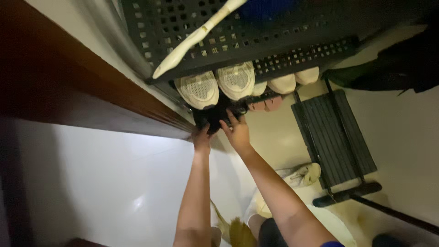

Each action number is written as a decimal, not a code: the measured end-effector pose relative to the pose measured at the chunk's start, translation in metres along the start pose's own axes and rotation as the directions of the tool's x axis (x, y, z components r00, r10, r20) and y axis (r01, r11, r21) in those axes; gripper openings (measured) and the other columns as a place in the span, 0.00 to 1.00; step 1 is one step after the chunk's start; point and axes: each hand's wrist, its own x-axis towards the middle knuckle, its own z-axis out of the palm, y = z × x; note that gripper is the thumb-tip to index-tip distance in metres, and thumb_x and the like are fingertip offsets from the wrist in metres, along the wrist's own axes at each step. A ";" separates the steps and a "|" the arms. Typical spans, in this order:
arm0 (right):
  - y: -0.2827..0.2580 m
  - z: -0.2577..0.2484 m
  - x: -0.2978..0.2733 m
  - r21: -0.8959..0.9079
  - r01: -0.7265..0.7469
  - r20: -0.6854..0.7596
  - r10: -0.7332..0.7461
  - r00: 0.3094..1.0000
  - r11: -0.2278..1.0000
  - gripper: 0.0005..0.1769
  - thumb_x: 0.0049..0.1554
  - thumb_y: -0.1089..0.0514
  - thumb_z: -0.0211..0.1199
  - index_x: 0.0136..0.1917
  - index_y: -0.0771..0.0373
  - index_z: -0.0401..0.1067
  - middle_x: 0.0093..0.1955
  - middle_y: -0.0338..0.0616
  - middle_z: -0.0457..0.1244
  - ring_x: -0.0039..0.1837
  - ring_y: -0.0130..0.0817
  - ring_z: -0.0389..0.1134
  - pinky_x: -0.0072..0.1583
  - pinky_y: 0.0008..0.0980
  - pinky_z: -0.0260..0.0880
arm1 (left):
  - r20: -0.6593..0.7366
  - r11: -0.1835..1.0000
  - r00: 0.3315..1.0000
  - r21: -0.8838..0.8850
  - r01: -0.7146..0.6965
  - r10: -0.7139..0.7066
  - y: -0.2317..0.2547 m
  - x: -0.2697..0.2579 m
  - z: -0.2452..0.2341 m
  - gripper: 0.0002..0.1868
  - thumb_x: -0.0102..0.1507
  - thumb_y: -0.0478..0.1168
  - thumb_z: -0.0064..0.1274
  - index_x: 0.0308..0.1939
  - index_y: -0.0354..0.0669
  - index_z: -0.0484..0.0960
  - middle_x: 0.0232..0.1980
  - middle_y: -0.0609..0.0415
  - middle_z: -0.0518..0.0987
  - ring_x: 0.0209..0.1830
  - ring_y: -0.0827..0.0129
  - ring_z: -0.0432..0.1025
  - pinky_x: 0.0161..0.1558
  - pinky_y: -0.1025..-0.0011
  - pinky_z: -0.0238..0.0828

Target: The person uses a blue duster to wipe the exterior of several pairs of shoes and sandals on a shoe rack and the floor, then places them back on the rack.

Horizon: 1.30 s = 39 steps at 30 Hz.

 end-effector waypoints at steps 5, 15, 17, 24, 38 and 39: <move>0.010 0.010 0.044 0.364 -0.313 0.035 0.323 0.946 0.877 0.22 0.61 0.56 0.72 0.65 0.67 0.77 0.56 0.69 0.70 0.46 0.47 0.74 0.51 0.43 0.72 | -0.009 0.999 0.999 0.040 -0.035 0.036 0.020 0.000 -0.005 0.26 0.61 0.38 0.57 0.63 0.45 0.72 0.54 0.56 0.79 0.49 0.65 0.75 0.43 0.63 0.78; 0.002 0.009 0.028 -0.276 0.087 0.088 -0.065 0.994 0.957 0.35 0.46 0.56 0.75 0.66 0.65 0.72 0.61 0.69 0.57 0.58 0.66 0.64 0.57 0.51 0.70 | 0.145 0.971 0.972 -0.181 -0.158 0.185 0.022 0.032 0.023 0.22 0.65 0.39 0.58 0.61 0.35 0.75 0.55 0.49 0.80 0.50 0.59 0.79 0.45 0.62 0.83; 0.015 0.005 0.024 -0.314 0.103 0.172 -0.050 0.984 0.944 0.35 0.48 0.58 0.73 0.68 0.67 0.70 0.62 0.68 0.57 0.59 0.65 0.65 0.57 0.51 0.70 | 0.119 0.985 0.983 -0.119 -0.127 0.141 0.015 0.033 0.019 0.23 0.63 0.39 0.59 0.61 0.38 0.75 0.54 0.51 0.81 0.49 0.60 0.78 0.43 0.61 0.82; 0.036 0.033 0.019 -0.372 0.202 0.035 -0.204 0.978 0.906 0.39 0.48 0.62 0.75 0.70 0.69 0.64 0.67 0.69 0.56 0.65 0.68 0.62 0.61 0.51 0.69 | 0.063 0.985 0.996 0.158 -0.066 0.057 0.023 0.062 0.007 0.24 0.66 0.42 0.61 0.65 0.40 0.78 0.59 0.46 0.78 0.50 0.59 0.72 0.39 0.64 0.69; 0.037 0.060 0.044 0.543 -0.197 0.037 0.211 0.977 0.816 0.26 0.54 0.60 0.75 0.62 0.70 0.69 0.53 0.49 0.69 0.50 0.36 0.72 0.50 0.33 0.74 | -0.053 0.961 0.979 -0.188 -0.204 0.197 0.013 0.087 0.052 0.31 0.60 0.45 0.64 0.65 0.40 0.74 0.62 0.47 0.78 0.50 0.56 0.75 0.40 0.60 0.74; 0.033 0.062 0.051 0.372 -0.120 -0.026 0.140 0.990 0.920 0.26 0.52 0.60 0.76 0.59 0.70 0.71 0.51 0.51 0.70 0.51 0.37 0.73 0.51 0.34 0.74 | -0.015 0.934 0.987 -0.320 -0.158 0.161 0.014 0.094 0.055 0.30 0.60 0.45 0.64 0.64 0.39 0.77 0.61 0.47 0.79 0.48 0.58 0.75 0.39 0.62 0.71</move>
